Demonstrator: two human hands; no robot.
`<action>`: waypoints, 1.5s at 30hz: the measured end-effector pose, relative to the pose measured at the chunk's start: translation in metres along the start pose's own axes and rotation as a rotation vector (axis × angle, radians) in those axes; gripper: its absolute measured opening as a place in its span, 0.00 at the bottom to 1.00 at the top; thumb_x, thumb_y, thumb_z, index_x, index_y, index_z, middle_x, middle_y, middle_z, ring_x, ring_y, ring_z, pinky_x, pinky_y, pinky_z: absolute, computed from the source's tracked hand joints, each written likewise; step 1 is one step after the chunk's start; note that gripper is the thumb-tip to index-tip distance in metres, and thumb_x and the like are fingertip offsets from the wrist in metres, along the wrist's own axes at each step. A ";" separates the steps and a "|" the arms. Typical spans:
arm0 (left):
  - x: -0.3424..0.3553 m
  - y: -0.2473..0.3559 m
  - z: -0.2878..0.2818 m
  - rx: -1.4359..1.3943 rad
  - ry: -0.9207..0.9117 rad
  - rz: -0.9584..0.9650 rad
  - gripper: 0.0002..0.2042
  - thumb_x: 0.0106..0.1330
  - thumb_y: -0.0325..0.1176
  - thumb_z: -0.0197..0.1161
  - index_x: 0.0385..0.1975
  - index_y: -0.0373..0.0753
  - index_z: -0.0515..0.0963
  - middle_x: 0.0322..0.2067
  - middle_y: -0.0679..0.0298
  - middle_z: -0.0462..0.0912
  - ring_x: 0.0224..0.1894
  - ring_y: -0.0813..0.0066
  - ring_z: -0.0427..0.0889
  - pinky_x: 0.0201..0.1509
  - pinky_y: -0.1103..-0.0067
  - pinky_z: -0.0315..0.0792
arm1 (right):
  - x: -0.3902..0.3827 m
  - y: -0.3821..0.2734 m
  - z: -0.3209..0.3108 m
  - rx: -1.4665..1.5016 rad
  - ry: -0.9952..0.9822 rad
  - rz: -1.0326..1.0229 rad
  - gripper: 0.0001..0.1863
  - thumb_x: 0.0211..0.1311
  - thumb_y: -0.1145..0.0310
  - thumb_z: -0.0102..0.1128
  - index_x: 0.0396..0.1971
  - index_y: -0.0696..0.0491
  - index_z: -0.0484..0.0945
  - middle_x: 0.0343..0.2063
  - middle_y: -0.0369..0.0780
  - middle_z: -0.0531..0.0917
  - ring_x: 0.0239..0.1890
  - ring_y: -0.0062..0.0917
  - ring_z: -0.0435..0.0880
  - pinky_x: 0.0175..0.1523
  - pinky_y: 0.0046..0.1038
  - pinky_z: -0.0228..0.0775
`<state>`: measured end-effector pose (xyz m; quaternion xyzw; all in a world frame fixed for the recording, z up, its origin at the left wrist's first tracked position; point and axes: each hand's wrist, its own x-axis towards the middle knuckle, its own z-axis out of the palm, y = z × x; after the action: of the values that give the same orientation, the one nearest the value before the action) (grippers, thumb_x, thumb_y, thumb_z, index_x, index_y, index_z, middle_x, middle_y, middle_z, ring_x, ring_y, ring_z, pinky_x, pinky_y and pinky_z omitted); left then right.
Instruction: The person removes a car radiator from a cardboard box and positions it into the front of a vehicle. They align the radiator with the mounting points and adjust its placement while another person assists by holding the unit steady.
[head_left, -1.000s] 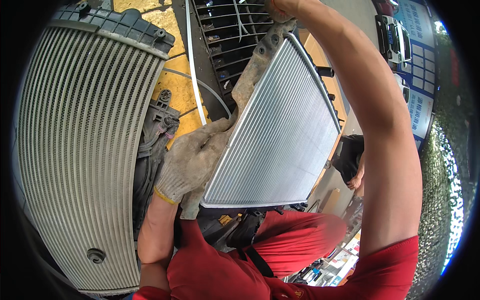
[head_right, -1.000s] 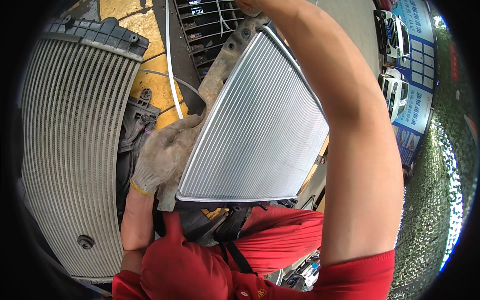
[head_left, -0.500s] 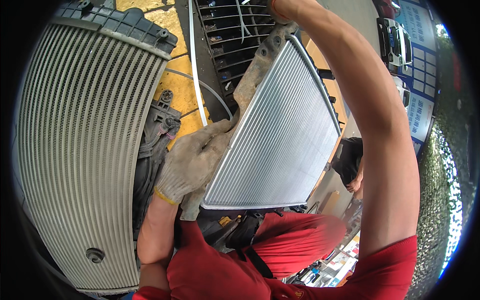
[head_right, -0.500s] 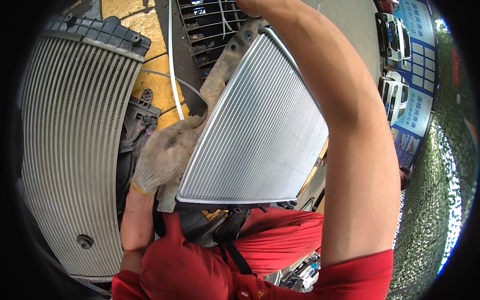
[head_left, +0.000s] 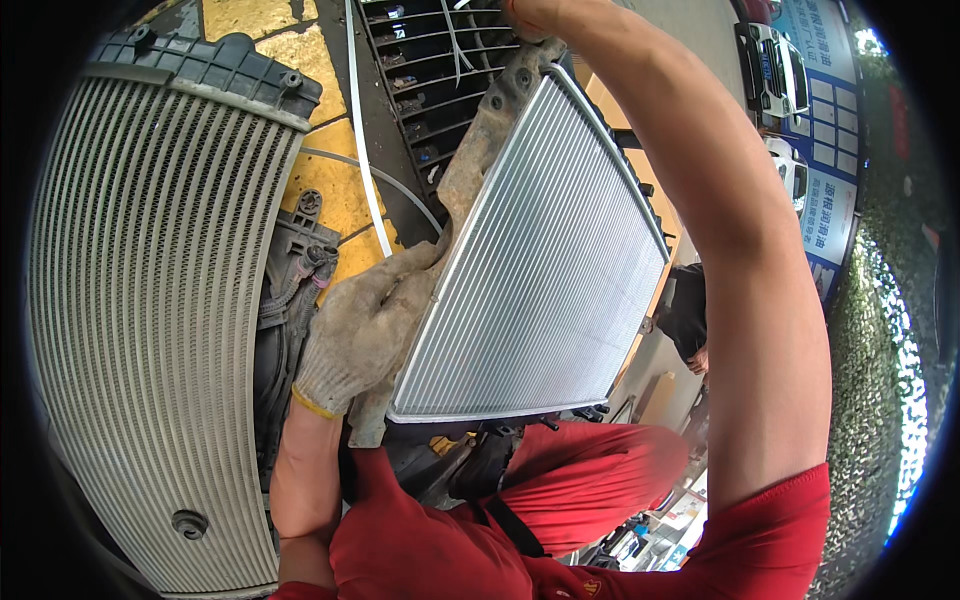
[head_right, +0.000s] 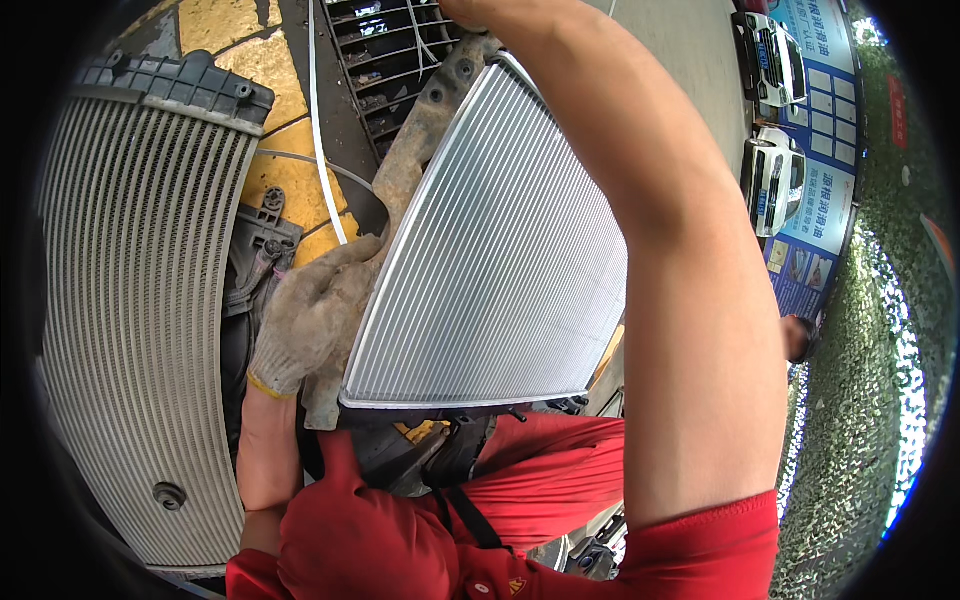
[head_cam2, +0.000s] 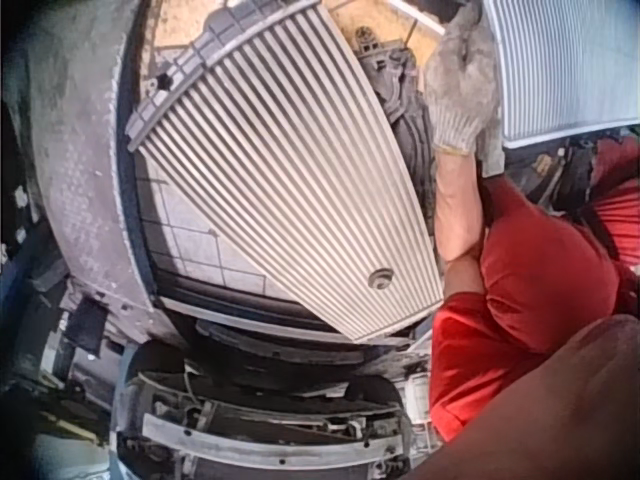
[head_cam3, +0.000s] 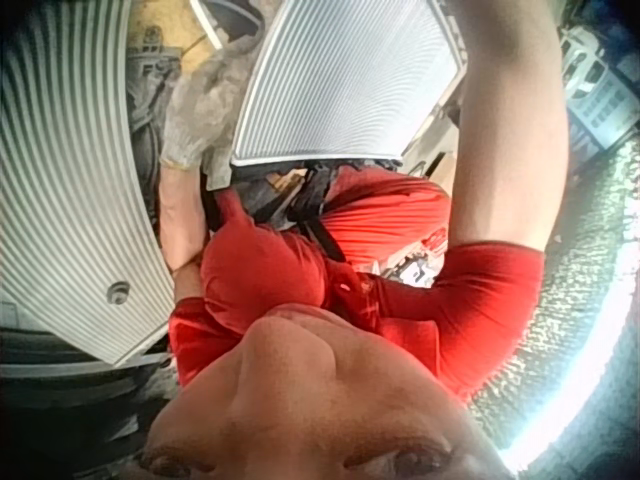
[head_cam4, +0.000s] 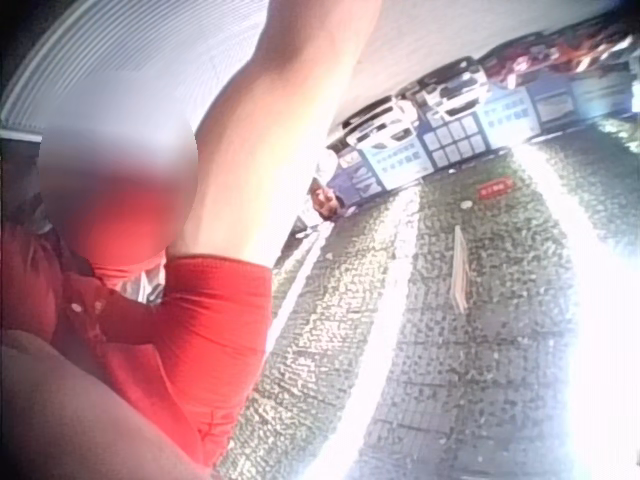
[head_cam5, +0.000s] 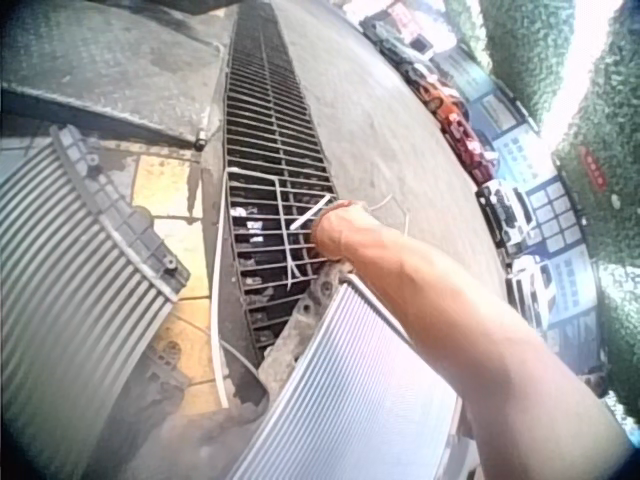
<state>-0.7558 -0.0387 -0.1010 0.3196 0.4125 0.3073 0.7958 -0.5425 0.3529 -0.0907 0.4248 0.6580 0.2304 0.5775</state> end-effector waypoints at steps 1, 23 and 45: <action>0.000 0.001 0.000 0.020 -0.002 -0.013 0.29 0.81 0.44 0.63 0.69 0.23 0.76 0.59 0.48 0.88 0.61 0.63 0.88 0.67 0.73 0.80 | 0.000 0.000 -0.001 -0.016 -0.048 0.000 0.13 0.65 0.58 0.76 0.48 0.28 0.94 0.52 0.25 0.93 0.54 0.28 0.91 0.56 0.41 0.83; 0.002 -0.012 -0.004 0.066 -0.019 0.201 0.29 0.82 0.42 0.60 0.70 0.21 0.74 0.59 0.48 0.87 0.61 0.65 0.87 0.68 0.74 0.78 | 0.004 -0.007 -0.015 -0.003 -0.117 -0.032 0.17 0.69 0.50 0.67 0.48 0.44 0.92 0.45 0.35 0.94 0.46 0.33 0.92 0.51 0.41 0.82; -0.028 -0.030 -0.013 0.143 0.241 0.414 0.28 0.87 0.50 0.49 0.65 0.27 0.78 0.64 0.44 0.80 0.65 0.53 0.82 0.74 0.68 0.73 | -0.235 -0.037 -0.077 2.033 -0.099 -0.594 0.32 0.82 0.37 0.57 0.57 0.55 0.86 0.32 0.30 0.82 0.31 0.15 0.76 0.38 0.21 0.73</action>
<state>-0.7735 -0.0745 -0.1173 0.4137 0.4510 0.4697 0.6363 -0.6338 0.1537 0.0300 0.5391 0.5947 -0.5963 0.0099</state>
